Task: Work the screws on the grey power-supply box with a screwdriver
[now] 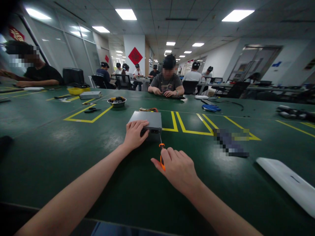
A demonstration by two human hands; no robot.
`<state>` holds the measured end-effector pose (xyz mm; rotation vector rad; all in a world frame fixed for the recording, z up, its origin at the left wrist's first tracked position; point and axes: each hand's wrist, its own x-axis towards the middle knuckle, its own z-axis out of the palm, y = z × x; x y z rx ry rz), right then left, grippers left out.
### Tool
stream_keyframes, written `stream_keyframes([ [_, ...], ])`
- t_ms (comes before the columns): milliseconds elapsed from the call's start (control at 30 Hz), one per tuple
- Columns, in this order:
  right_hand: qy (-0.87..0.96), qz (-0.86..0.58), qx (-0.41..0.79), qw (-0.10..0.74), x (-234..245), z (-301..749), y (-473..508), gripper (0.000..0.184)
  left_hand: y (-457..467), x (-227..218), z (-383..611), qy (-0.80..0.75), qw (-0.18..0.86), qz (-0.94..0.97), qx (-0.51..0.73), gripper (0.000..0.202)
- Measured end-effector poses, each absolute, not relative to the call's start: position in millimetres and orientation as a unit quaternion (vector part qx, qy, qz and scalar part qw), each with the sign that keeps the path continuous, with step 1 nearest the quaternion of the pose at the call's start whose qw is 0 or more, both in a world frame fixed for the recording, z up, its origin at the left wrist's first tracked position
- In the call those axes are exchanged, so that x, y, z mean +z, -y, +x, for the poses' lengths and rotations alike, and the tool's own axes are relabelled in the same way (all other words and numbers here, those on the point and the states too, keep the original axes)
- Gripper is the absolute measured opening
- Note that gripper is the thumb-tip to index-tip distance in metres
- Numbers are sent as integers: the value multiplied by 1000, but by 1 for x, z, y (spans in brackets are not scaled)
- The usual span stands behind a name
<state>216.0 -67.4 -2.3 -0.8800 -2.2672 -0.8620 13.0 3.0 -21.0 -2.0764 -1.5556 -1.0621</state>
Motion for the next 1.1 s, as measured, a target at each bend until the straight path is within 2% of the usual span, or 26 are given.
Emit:
stream_keyframes([
  [233, 850, -309, -299, 305, -5, 221, 63, 17, -3, -21, 13, 545, 169, -732, -373, 29],
  [433, 847, -335, -306, 277, 1, 220, 66, 24, -3, -21, 13, 545, 172, -732, -372, 29],
  [600, 857, -351, -257, 278, -3, 219, 68, 19, -3, -21, 12, 545, 173, -732, -370, 29],
  [867, 843, -338, -303, 288, -4, 223, 64, 24, -3, -22, 12, 543, 174, -733, -371, 29],
  [1100, 868, -318, -256, 282, -3, 223, 62, 18, -3, -22, 12, 544, 174, -730, -374, 29],
])
